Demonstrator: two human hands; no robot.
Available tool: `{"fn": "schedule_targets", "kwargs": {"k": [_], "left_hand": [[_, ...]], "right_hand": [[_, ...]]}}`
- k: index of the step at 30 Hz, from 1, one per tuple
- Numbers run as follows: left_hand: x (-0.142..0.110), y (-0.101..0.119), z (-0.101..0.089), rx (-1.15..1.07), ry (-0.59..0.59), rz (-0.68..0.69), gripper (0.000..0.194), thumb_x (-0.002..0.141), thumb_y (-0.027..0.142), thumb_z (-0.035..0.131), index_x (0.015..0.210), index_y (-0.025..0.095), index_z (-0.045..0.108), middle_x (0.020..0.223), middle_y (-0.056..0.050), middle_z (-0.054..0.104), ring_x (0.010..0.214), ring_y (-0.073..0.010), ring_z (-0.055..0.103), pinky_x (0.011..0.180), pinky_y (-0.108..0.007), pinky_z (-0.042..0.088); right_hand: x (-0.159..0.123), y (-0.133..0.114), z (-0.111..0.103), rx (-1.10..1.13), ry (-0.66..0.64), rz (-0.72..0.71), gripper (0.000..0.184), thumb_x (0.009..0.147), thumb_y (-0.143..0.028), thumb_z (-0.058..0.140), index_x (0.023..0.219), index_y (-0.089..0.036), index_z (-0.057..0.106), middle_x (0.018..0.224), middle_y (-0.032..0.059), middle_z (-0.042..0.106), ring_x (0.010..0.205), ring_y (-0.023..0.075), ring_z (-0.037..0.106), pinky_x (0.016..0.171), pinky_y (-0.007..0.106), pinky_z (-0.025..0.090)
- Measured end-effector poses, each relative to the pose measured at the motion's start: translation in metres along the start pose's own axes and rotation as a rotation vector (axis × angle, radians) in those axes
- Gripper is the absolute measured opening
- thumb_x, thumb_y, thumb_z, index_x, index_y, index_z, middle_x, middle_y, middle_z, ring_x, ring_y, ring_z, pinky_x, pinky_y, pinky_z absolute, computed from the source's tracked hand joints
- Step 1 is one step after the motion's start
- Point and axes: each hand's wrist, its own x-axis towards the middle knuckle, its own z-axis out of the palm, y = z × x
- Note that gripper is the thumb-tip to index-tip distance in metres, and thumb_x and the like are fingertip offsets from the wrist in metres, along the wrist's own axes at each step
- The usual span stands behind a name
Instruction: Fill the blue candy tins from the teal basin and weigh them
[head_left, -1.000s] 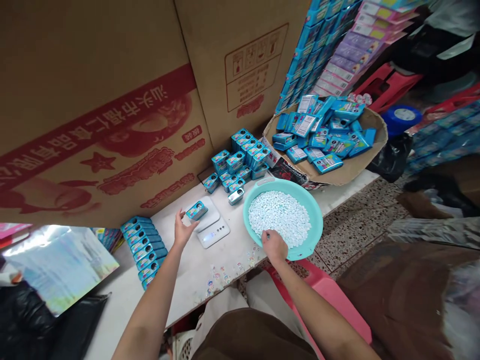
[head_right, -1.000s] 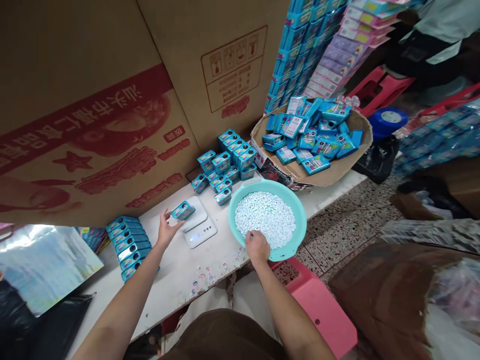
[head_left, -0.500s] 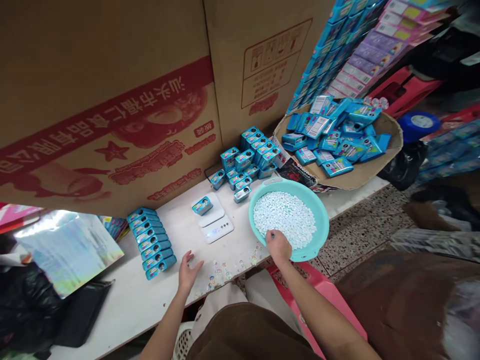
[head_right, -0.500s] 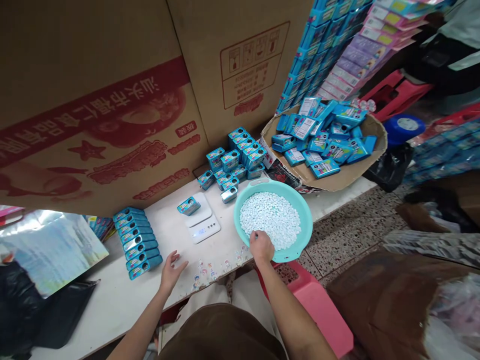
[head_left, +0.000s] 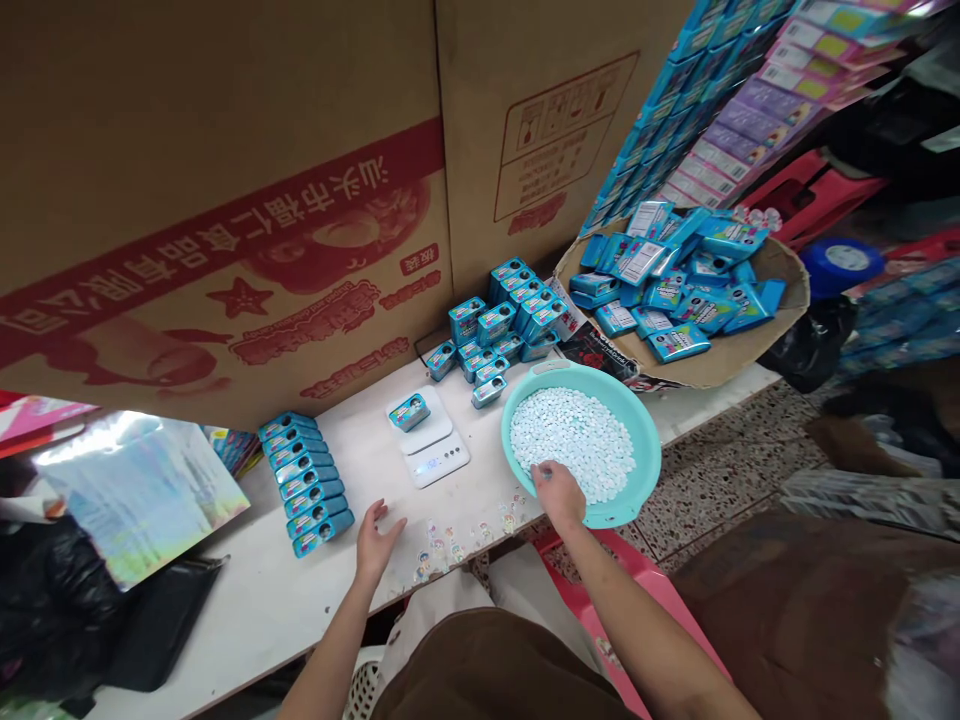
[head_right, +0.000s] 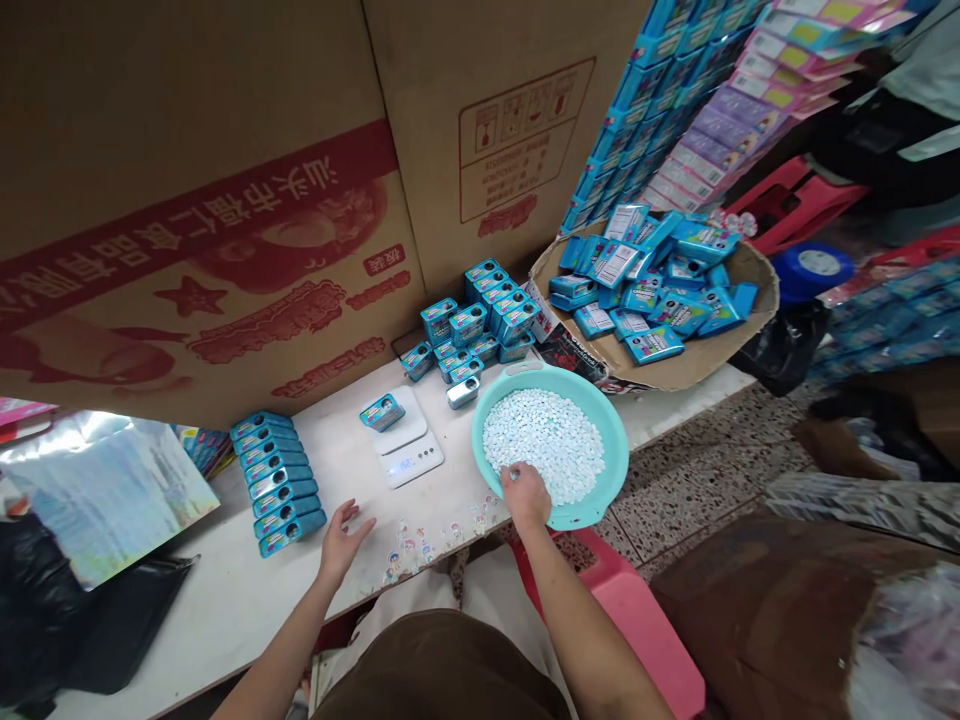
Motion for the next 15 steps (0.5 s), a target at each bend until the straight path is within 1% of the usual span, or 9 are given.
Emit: {"fn": "schedule_targets", "kwargs": {"k": [2, 4, 7, 10, 13, 15], "left_hand": [[0.004, 0.006, -0.001, -0.01, 0.02, 0.003, 0.067, 0.057, 0.051, 0.069, 0.113, 0.017, 0.053, 0.109, -0.014, 0.064, 0.108, -0.0301, 0.058, 0.092, -0.047, 0.044], [0.005, 0.011, -0.004, -0.014, 0.037, 0.007, 0.067, 0.057, 0.052, 0.069, 0.112, 0.017, 0.053, 0.109, -0.014, 0.064, 0.109, -0.0305, 0.058, 0.092, -0.048, 0.043], [0.0, 0.016, -0.008, -0.008, 0.041, 0.019, 0.066, 0.056, 0.053, 0.068, 0.11, 0.017, 0.053, 0.11, -0.015, 0.064, 0.109, -0.031, 0.058, 0.092, -0.048, 0.043], [-0.009, 0.014, -0.011, 0.013, 0.044, 0.025, 0.065, 0.055, 0.055, 0.068, 0.107, 0.018, 0.055, 0.108, -0.014, 0.065, 0.107, -0.0316, 0.059, 0.09, -0.048, 0.045], [-0.018, 0.007, -0.009, 0.025, 0.034, 0.017, 0.064, 0.055, 0.056, 0.067, 0.107, 0.019, 0.055, 0.107, -0.012, 0.066, 0.107, -0.032, 0.059, 0.091, -0.048, 0.045], [-0.022, 0.002, -0.005, 0.021, 0.024, 0.007, 0.063, 0.056, 0.056, 0.066, 0.107, 0.019, 0.055, 0.107, -0.012, 0.066, 0.107, -0.0318, 0.059, 0.092, -0.049, 0.044]], "right_hand": [[0.01, 0.001, 0.001, -0.008, -0.082, -0.038, 0.036, 0.082, -0.041, 0.05, 0.105, -0.018, 0.065, 0.109, 0.0095, 0.063, 0.092, 0.0213, 0.06, 0.067, 0.026, 0.041], [0.022, 0.001, 0.002, -0.016, -0.145, -0.082, 0.035, 0.079, -0.037, 0.055, 0.106, -0.016, 0.066, 0.108, 0.0103, 0.064, 0.094, 0.022, 0.061, 0.07, 0.026, 0.042], [0.04, 0.0, 0.001, -0.013, -0.195, -0.13, 0.028, 0.074, -0.03, 0.063, 0.097, -0.016, 0.07, 0.098, 0.0092, 0.069, 0.091, 0.0226, 0.063, 0.072, 0.026, 0.043], [0.051, 0.0, -0.002, 0.005, -0.235, -0.173, 0.018, 0.069, -0.025, 0.067, 0.084, -0.018, 0.073, 0.088, 0.0066, 0.072, 0.087, 0.0217, 0.065, 0.074, 0.025, 0.044], [0.053, 0.004, -0.007, 0.029, -0.246, -0.209, 0.011, 0.071, -0.023, 0.064, 0.076, -0.021, 0.073, 0.084, 0.004, 0.073, 0.085, 0.0193, 0.066, 0.074, 0.023, 0.044], [0.05, 0.009, -0.01, 0.032, -0.237, -0.219, 0.013, 0.073, -0.021, 0.06, 0.073, -0.021, 0.073, 0.083, 0.0038, 0.073, 0.084, 0.0186, 0.066, 0.073, 0.022, 0.044]]}}
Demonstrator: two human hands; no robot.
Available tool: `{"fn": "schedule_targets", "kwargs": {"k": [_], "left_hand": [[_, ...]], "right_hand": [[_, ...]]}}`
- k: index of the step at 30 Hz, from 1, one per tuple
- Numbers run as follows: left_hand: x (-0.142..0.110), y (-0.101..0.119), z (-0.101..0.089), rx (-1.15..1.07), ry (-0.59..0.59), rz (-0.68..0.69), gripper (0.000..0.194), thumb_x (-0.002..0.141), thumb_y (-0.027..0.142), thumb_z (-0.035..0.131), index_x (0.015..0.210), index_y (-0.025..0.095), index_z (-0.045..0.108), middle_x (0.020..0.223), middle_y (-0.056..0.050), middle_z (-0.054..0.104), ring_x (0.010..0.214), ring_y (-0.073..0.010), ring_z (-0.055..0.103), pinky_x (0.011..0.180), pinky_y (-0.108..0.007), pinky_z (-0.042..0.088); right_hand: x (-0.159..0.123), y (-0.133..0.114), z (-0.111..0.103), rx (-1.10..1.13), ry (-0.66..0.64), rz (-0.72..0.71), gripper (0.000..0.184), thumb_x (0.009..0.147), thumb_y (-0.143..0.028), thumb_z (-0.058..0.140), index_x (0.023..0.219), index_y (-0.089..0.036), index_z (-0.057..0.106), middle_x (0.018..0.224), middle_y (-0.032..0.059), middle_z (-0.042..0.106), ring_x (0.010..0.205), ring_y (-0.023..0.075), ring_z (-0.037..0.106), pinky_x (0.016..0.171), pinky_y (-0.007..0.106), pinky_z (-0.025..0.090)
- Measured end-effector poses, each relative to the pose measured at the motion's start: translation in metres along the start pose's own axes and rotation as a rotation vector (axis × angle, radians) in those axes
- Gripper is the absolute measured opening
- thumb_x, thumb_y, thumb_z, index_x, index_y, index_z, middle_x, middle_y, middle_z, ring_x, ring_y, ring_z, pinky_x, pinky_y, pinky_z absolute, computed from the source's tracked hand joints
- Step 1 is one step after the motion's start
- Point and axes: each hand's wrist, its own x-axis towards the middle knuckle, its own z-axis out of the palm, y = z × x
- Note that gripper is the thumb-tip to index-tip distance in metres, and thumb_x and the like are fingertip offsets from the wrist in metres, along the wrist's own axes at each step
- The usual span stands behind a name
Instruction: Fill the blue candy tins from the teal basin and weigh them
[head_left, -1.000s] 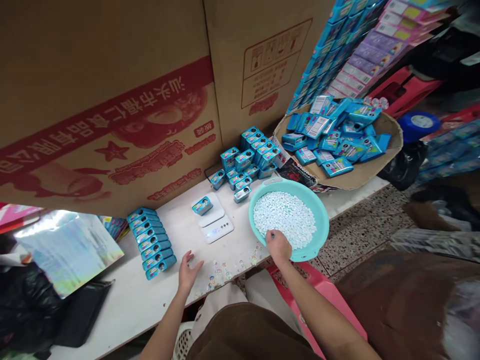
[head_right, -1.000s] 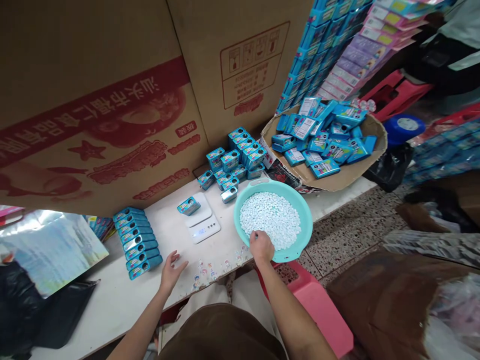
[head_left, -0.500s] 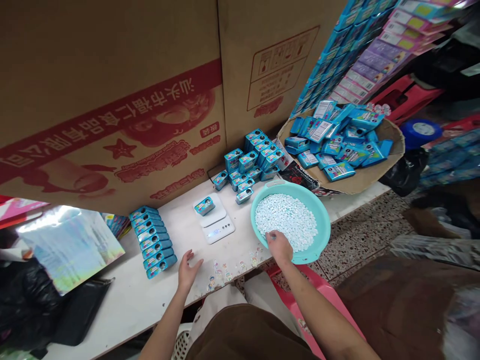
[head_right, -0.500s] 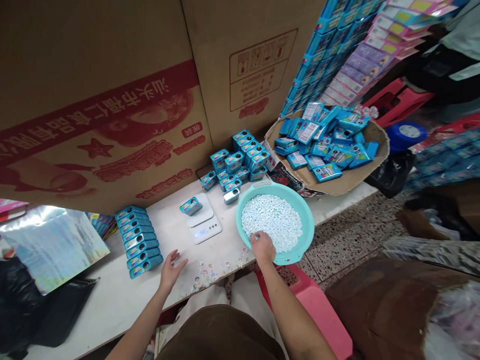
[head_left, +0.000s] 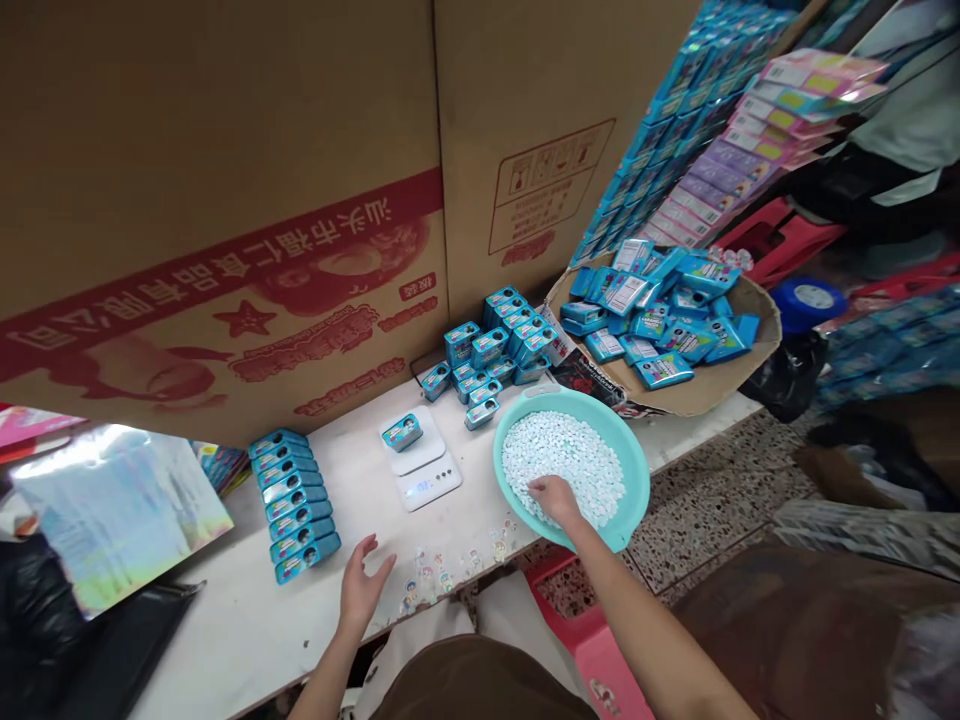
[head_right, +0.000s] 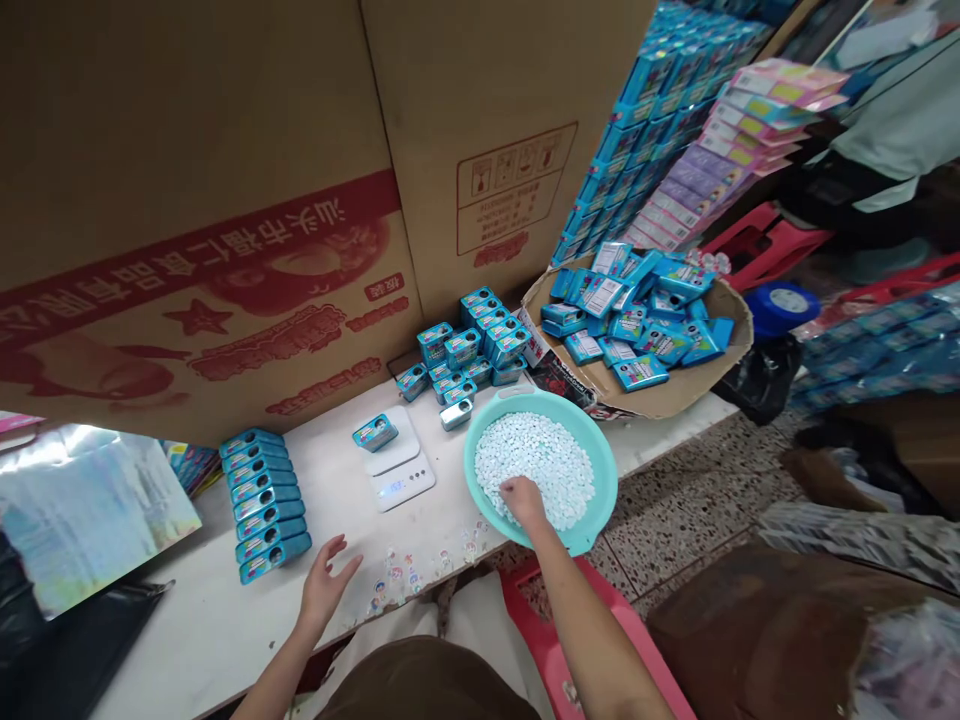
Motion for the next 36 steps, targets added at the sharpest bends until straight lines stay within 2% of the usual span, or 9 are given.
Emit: {"fn": "schedule_targets", "kwargs": {"k": [8, 12, 15, 17, 20, 24, 27, 32, 36], "left_hand": [[-0.001, -0.002, 0.007, -0.044, -0.008, -0.003, 0.061, 0.06, 0.055, 0.065, 0.108, 0.019, 0.054, 0.109, -0.012, 0.065, 0.108, -0.0307, 0.058, 0.095, -0.049, 0.042], [0.001, -0.003, 0.0, -0.071, 0.042, -0.008, 0.061, 0.061, 0.056, 0.064, 0.109, 0.02, 0.054, 0.108, -0.012, 0.065, 0.108, -0.0308, 0.058, 0.096, -0.05, 0.042], [-0.001, -0.005, -0.004, -0.103, 0.077, -0.017, 0.059, 0.06, 0.056, 0.064, 0.106, 0.021, 0.055, 0.107, -0.012, 0.066, 0.107, -0.0309, 0.059, 0.095, -0.05, 0.043], [-0.003, -0.006, -0.005, -0.118, 0.094, -0.021, 0.058, 0.06, 0.056, 0.064, 0.105, 0.021, 0.056, 0.106, -0.011, 0.066, 0.105, -0.0308, 0.06, 0.094, -0.05, 0.044], [-0.005, -0.005, -0.004, -0.128, 0.101, -0.028, 0.055, 0.061, 0.055, 0.064, 0.104, 0.022, 0.057, 0.104, -0.009, 0.067, 0.104, -0.0301, 0.06, 0.094, -0.05, 0.044], [-0.007, -0.002, -0.003, -0.137, 0.082, -0.017, 0.052, 0.062, 0.052, 0.065, 0.105, 0.022, 0.057, 0.104, -0.009, 0.067, 0.104, -0.0291, 0.061, 0.094, -0.049, 0.044], [-0.008, -0.003, -0.005, -0.146, 0.091, -0.001, 0.051, 0.063, 0.05, 0.065, 0.105, 0.022, 0.058, 0.104, -0.008, 0.067, 0.103, -0.0291, 0.061, 0.095, -0.049, 0.044], [-0.01, -0.01, -0.009, -0.158, 0.103, -0.005, 0.049, 0.064, 0.049, 0.064, 0.105, 0.023, 0.058, 0.105, -0.008, 0.066, 0.104, -0.0289, 0.06, 0.095, -0.048, 0.044], [-0.009, -0.014, -0.011, -0.171, 0.101, -0.016, 0.049, 0.065, 0.048, 0.064, 0.106, 0.022, 0.057, 0.107, -0.008, 0.065, 0.106, -0.0291, 0.058, 0.096, -0.048, 0.043]], "right_hand": [[-0.013, 0.001, 0.004, -0.049, 0.051, -0.001, 0.017, 0.068, -0.013, 0.056, 0.068, -0.02, 0.072, 0.071, 0.0032, 0.072, 0.073, 0.0185, 0.066, 0.066, 0.024, 0.043], [-0.016, 0.003, 0.001, -0.039, 0.077, -0.015, 0.016, 0.068, -0.017, 0.055, 0.064, -0.02, 0.07, 0.065, 0.0014, 0.07, 0.066, 0.0186, 0.065, 0.062, 0.025, 0.043], [-0.015, -0.006, -0.007, -0.009, 0.15, -0.029, 0.021, 0.072, -0.026, 0.052, 0.074, -0.02, 0.072, 0.075, 0.004, 0.072, 0.073, 0.0207, 0.066, 0.067, 0.027, 0.046], [-0.012, -0.029, -0.011, 0.106, 0.237, -0.074, 0.026, 0.073, -0.032, 0.051, 0.08, -0.018, 0.072, 0.082, 0.0067, 0.073, 0.076, 0.0216, 0.065, 0.071, 0.029, 0.047], [-0.003, -0.089, -0.008, 0.293, 0.291, -0.253, 0.028, 0.072, -0.037, 0.052, 0.078, -0.018, 0.071, 0.08, 0.0064, 0.071, 0.066, 0.019, 0.061, 0.068, 0.028, 0.047], [0.013, -0.182, 0.008, 0.237, 0.265, -0.538, 0.022, 0.072, -0.03, 0.053, 0.078, -0.019, 0.071, 0.075, 0.0032, 0.068, 0.056, 0.0138, 0.053, 0.063, 0.025, 0.044], [0.024, -0.228, 0.021, 0.128, 0.233, -0.644, 0.018, 0.072, -0.023, 0.054, 0.078, -0.021, 0.071, 0.079, 0.002, 0.068, 0.06, 0.0129, 0.055, 0.066, 0.024, 0.043], [0.038, -0.25, 0.038, -0.049, 0.147, -0.687, 0.017, 0.075, -0.02, 0.056, 0.079, -0.024, 0.071, 0.082, 0.0014, 0.067, 0.072, 0.015, 0.059, 0.069, 0.023, 0.042], [0.04, -0.246, 0.047, -0.03, 0.095, -0.689, 0.019, 0.076, -0.021, 0.057, 0.088, -0.025, 0.071, 0.088, 0.0009, 0.066, 0.063, 0.0122, 0.055, 0.068, 0.024, 0.044]]}}
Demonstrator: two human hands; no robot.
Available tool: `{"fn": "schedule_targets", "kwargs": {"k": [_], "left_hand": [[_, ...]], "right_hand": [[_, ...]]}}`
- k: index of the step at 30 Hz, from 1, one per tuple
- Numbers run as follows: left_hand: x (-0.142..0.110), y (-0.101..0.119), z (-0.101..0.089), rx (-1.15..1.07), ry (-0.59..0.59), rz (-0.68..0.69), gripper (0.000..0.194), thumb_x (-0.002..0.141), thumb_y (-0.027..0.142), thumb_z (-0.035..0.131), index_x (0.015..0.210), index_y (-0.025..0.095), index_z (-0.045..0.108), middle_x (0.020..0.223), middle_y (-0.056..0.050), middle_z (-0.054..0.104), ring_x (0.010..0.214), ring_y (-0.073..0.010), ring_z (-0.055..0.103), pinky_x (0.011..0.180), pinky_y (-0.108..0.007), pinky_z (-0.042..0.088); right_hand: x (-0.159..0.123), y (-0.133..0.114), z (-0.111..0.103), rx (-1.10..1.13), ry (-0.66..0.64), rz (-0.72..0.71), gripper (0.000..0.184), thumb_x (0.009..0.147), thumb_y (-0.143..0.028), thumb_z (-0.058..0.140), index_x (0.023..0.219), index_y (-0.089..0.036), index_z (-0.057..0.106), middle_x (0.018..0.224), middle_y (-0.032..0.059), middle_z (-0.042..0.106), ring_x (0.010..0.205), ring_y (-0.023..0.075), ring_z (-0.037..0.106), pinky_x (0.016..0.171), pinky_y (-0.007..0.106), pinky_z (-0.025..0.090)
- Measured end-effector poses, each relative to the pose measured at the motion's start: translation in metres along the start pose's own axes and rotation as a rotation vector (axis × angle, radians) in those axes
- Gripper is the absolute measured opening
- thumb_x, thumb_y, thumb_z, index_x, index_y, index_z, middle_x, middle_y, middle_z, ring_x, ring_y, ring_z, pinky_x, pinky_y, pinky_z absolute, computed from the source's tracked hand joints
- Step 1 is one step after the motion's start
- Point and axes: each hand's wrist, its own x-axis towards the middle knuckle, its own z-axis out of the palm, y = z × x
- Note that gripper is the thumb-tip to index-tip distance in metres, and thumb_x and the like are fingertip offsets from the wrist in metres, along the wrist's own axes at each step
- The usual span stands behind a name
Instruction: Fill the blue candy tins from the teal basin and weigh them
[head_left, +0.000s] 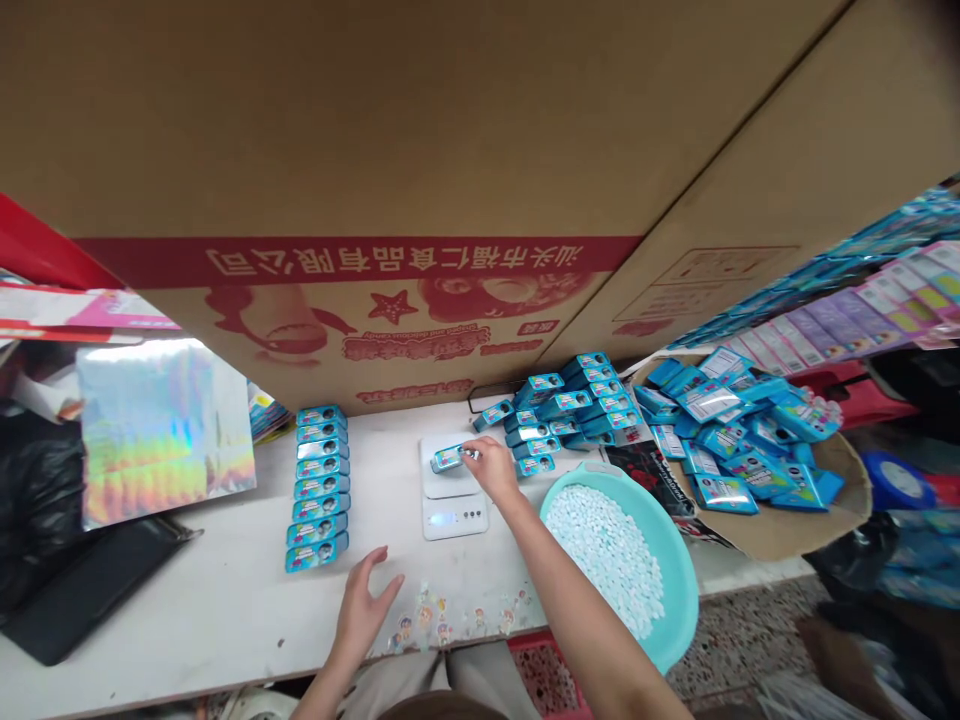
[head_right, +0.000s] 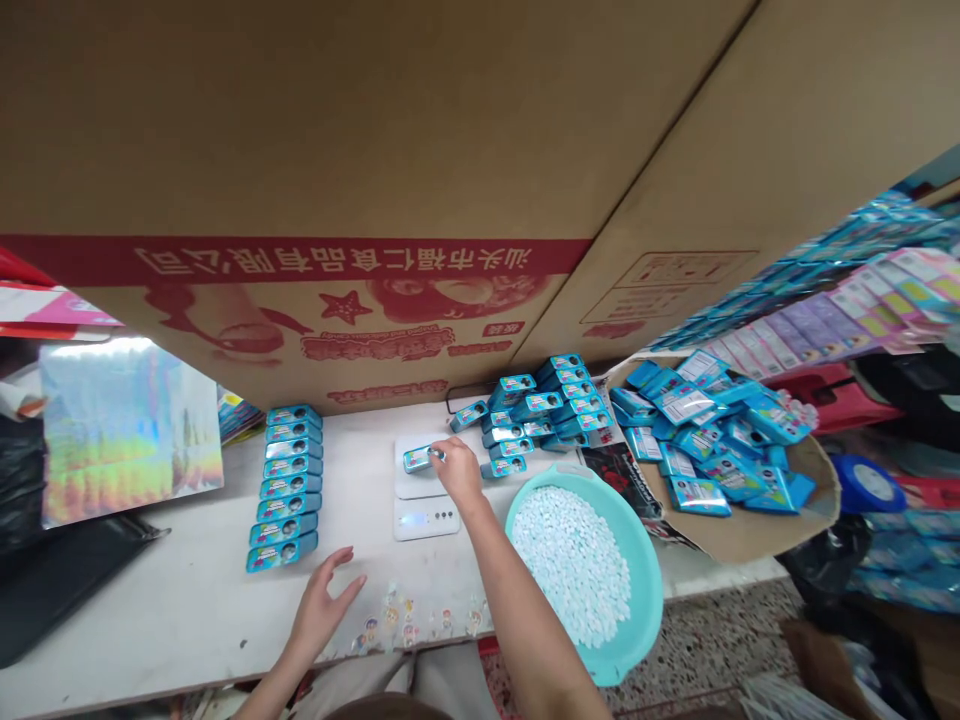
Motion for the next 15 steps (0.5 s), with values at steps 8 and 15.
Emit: {"fn": "schedule_targets", "kwargs": {"k": [8, 15], "left_hand": [[0.037, 0.042, 0.006, 0.157, -0.094, 0.223, 0.043, 0.075, 0.043, 0.058, 0.113, 0.023, 0.055, 0.112, -0.009, 0.06, 0.113, -0.0285, 0.052, 0.1, -0.046, 0.039], [0.111, 0.141, 0.071, 0.3, -0.014, 0.581, 0.066, 0.075, 0.035, 0.064, 0.133, 0.016, 0.038, 0.136, -0.017, 0.04, 0.13, -0.0353, 0.029, 0.105, -0.049, 0.027]], "right_hand": [[-0.04, 0.017, -0.01, 0.151, 0.199, 0.074, 0.024, 0.079, -0.033, 0.054, 0.091, -0.019, 0.069, 0.092, 0.0064, 0.061, 0.062, 0.013, 0.052, 0.068, 0.028, 0.047], [-0.141, 0.054, -0.029, 0.17, 0.365, 0.326, 0.039, 0.082, -0.048, 0.044, 0.087, -0.016, 0.066, 0.092, 0.0106, 0.064, 0.074, 0.0186, 0.058, 0.071, 0.031, 0.048]]}}
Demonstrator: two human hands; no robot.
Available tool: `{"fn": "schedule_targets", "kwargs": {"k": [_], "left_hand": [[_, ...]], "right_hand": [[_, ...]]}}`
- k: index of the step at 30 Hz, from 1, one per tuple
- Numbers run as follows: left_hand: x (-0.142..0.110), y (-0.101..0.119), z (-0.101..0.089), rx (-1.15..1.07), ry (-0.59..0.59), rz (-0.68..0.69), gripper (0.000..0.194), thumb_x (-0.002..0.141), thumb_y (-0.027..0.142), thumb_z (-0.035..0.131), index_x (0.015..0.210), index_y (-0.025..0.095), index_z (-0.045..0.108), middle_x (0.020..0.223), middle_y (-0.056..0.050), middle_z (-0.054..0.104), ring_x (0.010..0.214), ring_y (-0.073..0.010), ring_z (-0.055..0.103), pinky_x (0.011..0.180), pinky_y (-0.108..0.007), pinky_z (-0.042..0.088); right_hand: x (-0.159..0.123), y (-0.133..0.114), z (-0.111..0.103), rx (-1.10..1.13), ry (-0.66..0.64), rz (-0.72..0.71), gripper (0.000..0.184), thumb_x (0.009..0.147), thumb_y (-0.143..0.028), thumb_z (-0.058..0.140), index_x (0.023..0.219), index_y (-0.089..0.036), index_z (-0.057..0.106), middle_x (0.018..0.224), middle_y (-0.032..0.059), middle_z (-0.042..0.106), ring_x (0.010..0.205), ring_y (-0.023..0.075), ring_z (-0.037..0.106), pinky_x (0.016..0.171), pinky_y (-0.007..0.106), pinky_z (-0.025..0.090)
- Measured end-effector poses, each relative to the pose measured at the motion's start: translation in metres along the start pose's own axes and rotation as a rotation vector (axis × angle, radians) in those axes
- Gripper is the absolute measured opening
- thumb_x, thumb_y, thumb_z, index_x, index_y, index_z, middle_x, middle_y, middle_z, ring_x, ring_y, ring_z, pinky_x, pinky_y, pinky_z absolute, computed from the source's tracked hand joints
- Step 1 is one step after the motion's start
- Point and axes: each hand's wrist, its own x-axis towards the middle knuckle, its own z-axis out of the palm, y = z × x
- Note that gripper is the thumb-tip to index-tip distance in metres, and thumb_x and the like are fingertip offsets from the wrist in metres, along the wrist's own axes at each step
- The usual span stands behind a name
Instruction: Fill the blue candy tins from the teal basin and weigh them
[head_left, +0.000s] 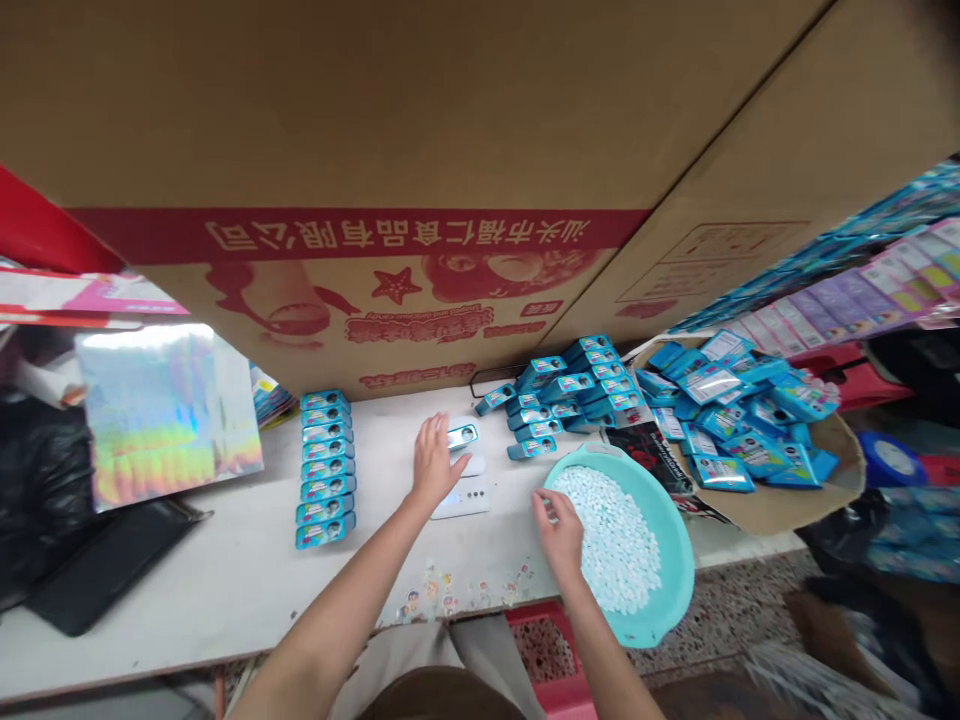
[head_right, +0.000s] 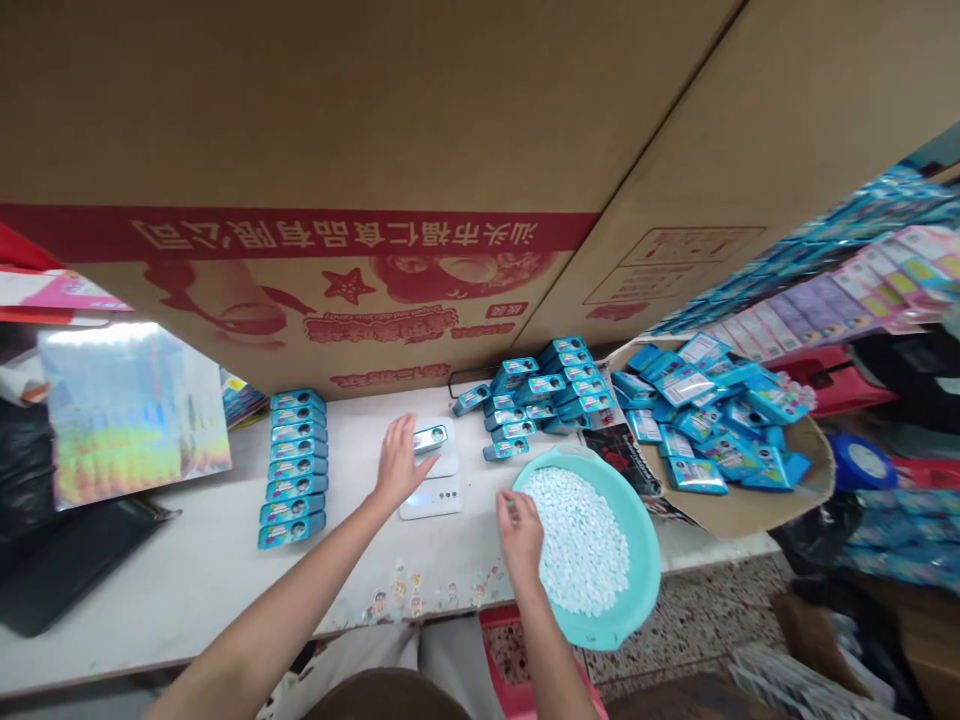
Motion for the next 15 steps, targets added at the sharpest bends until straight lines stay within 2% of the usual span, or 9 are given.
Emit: {"fn": "schedule_targets", "kwargs": {"k": [3, 6, 8, 11, 15], "left_hand": [[0.019, 0.014, 0.014, 0.076, -0.158, 0.003, 0.039, 0.079, 0.021, 0.057, 0.118, 0.017, 0.051, 0.114, -0.016, 0.055, 0.114, -0.0314, 0.045, 0.093, -0.046, 0.036], [0.002, 0.017, 0.004, 0.106, -0.201, 0.0, 0.028, 0.079, 0.012, 0.053, 0.105, 0.02, 0.058, 0.1, -0.011, 0.059, 0.101, -0.0266, 0.051, 0.086, -0.041, 0.039], [-0.028, 0.015, -0.015, 0.108, -0.211, 0.01, 0.03, 0.078, 0.012, 0.054, 0.106, 0.022, 0.058, 0.101, -0.01, 0.059, 0.1, -0.0259, 0.051, 0.084, -0.039, 0.04], [-0.089, 0.005, -0.055, 0.087, -0.253, 0.031, 0.038, 0.077, 0.012, 0.053, 0.112, 0.026, 0.056, 0.106, -0.008, 0.058, 0.102, -0.0252, 0.051, 0.085, -0.038, 0.041], [-0.167, -0.025, -0.104, 0.097, -0.321, -0.129, 0.04, 0.077, 0.014, 0.049, 0.115, 0.026, 0.056, 0.106, -0.008, 0.055, 0.1, -0.0245, 0.053, 0.087, -0.038, 0.043]], "right_hand": [[-0.037, 0.031, -0.025, -0.07, 0.025, 0.109, 0.045, 0.08, -0.055, 0.044, 0.086, -0.017, 0.065, 0.091, 0.0111, 0.064, 0.073, 0.02, 0.059, 0.07, 0.032, 0.047], [-0.065, 0.055, -0.043, -0.135, 0.017, 0.153, 0.049, 0.079, -0.061, 0.042, 0.086, -0.018, 0.064, 0.09, 0.0105, 0.064, 0.073, 0.021, 0.059, 0.07, 0.033, 0.046], [-0.079, 0.065, -0.05, -0.165, 0.011, 0.16, 0.051, 0.079, -0.063, 0.04, 0.086, -0.019, 0.064, 0.089, 0.0101, 0.064, 0.072, 0.0212, 0.059, 0.07, 0.034, 0.045], [-0.089, 0.074, -0.054, -0.181, -0.018, 0.133, 0.052, 0.08, -0.064, 0.037, 0.086, -0.019, 0.064, 0.088, 0.0097, 0.063, 0.072, 0.0214, 0.059, 0.072, 0.034, 0.045], [-0.09, 0.076, -0.05, -0.175, -0.058, 0.085, 0.055, 0.08, -0.065, 0.036, 0.084, -0.018, 0.064, 0.086, 0.0103, 0.064, 0.072, 0.0213, 0.058, 0.073, 0.034, 0.045]]}}
